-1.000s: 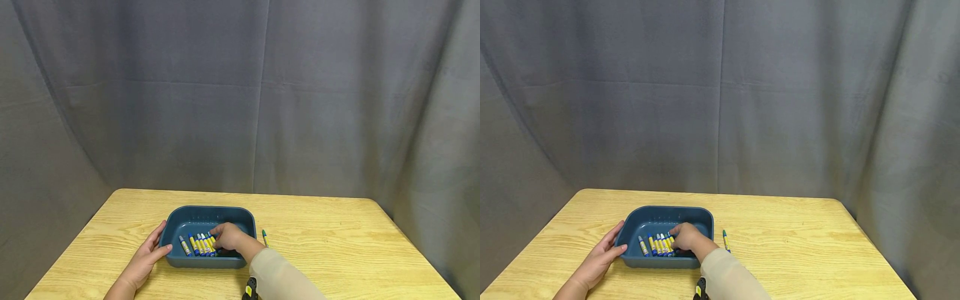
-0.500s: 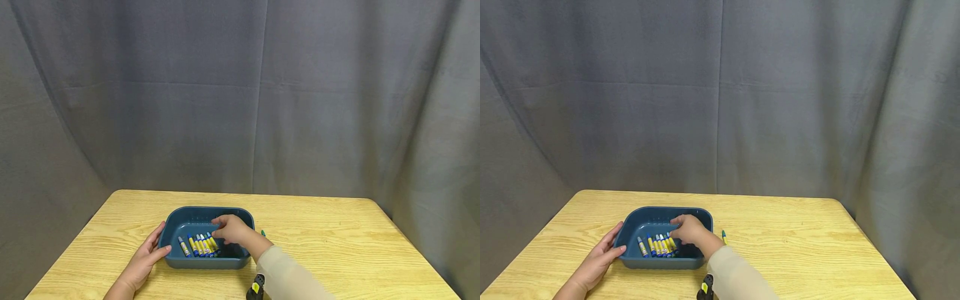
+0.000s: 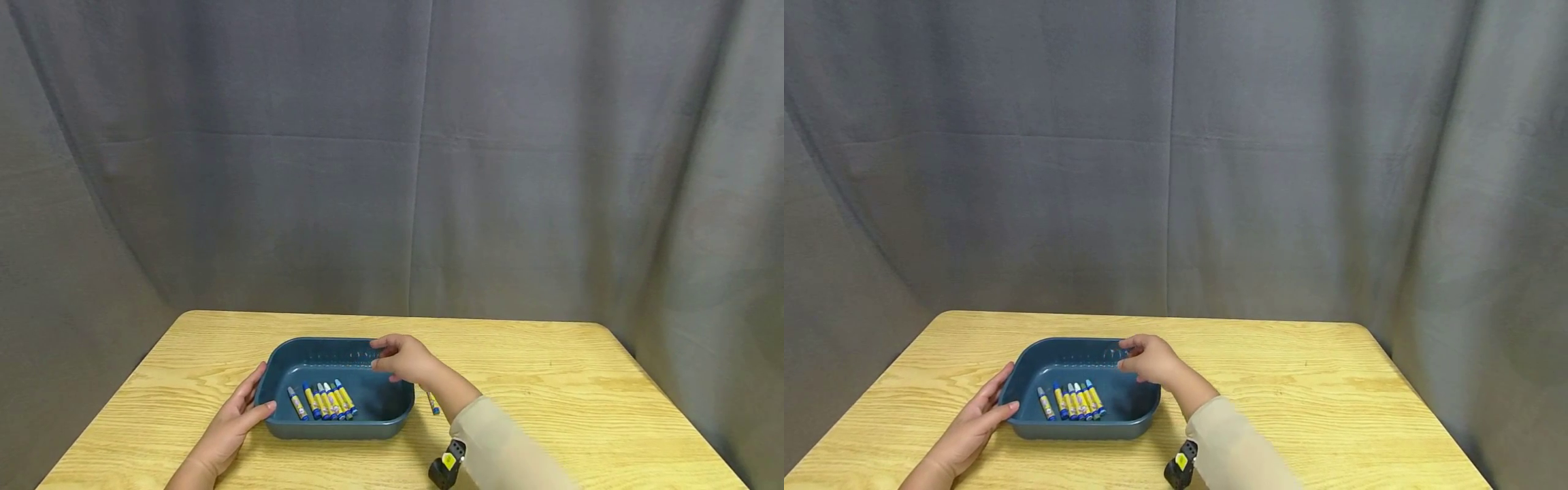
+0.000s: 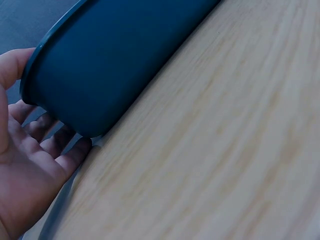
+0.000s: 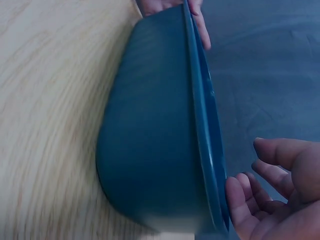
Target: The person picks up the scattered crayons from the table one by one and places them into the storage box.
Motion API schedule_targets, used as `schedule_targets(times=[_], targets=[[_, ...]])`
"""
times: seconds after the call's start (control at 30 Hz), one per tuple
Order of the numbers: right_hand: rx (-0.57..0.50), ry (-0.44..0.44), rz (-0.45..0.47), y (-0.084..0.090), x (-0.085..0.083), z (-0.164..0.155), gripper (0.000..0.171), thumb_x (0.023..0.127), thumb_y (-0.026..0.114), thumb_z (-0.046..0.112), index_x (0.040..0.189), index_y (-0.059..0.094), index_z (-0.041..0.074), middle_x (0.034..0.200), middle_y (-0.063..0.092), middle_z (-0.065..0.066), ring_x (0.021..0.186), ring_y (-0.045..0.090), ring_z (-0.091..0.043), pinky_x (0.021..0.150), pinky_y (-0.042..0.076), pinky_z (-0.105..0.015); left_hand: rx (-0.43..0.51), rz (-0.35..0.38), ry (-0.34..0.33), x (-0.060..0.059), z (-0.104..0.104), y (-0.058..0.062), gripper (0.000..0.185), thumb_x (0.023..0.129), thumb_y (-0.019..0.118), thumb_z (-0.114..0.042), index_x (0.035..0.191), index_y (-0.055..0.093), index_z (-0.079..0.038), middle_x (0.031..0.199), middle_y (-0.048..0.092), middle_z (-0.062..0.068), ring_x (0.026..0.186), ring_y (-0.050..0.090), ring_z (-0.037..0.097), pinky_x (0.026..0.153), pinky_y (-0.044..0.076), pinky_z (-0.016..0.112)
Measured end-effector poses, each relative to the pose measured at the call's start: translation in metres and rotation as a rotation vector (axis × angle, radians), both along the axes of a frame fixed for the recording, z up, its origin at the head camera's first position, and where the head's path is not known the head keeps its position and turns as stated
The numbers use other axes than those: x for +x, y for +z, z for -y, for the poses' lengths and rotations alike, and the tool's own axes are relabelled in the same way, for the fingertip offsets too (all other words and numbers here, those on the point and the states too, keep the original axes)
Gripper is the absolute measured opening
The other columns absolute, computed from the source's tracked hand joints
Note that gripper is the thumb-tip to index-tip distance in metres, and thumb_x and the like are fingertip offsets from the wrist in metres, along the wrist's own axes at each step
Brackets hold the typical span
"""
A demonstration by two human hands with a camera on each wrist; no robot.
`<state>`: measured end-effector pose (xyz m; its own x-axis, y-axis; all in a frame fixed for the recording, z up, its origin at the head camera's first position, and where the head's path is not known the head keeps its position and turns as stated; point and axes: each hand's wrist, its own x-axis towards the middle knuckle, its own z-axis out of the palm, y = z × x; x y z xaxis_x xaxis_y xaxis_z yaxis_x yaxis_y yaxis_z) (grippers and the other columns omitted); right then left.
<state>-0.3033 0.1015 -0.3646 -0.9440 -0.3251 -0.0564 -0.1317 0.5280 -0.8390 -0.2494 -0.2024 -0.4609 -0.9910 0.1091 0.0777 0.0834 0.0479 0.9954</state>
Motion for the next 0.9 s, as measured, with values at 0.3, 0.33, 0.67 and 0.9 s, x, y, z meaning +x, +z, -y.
schedule_targets(times=[0.3,0.33,0.67,0.9], targets=[[-0.073,-0.130,0.006,-0.003,-0.002,-0.035,0.038,0.090,0.066,0.008,0.128,0.061,0.002,0.097,0.056,-0.009,0.085,0.058,-0.020,0.069,0.057,-0.032,0.009,-0.015,0.002,0.002,0.000,0.002,0.076,0.095,0.058,-0.010,0.157,0.015,-0.007,0.160,0.020,0.023,0.108,0.041,-0.024,0.089,0.036,0.000],[-0.081,-0.144,0.009,-0.004,-0.001,-0.039,0.039,0.091,0.066,0.007,0.128,0.060,0.001,0.096,0.056,-0.009,0.084,0.057,-0.019,0.068,0.056,-0.032,0.009,-0.017,0.001,0.002,0.000,0.002,0.076,0.095,0.058,-0.009,0.157,0.015,-0.006,0.160,0.020,0.024,0.108,0.041,-0.024,0.089,0.036,0.000],[-0.118,-0.221,0.071,-0.028,0.004,-0.063,0.042,0.091,0.065,0.003,0.131,0.056,-0.004,0.088,0.052,-0.006,0.067,0.045,-0.015,0.058,0.042,-0.026,-0.006,-0.017,0.000,0.003,0.005,0.002,0.076,0.096,0.057,-0.011,0.158,0.014,-0.007,0.161,0.017,0.024,0.108,0.039,-0.026,0.089,0.035,-0.001],[-0.094,-0.251,0.071,-0.043,0.007,-0.068,0.042,0.090,0.064,0.004,0.130,0.056,-0.005,0.087,0.053,-0.006,0.068,0.050,-0.015,0.058,0.046,-0.025,-0.008,-0.020,-0.001,0.004,0.005,0.002,0.076,0.096,0.057,-0.011,0.157,0.013,-0.006,0.162,0.015,0.023,0.109,0.038,-0.027,0.089,0.035,-0.001]])
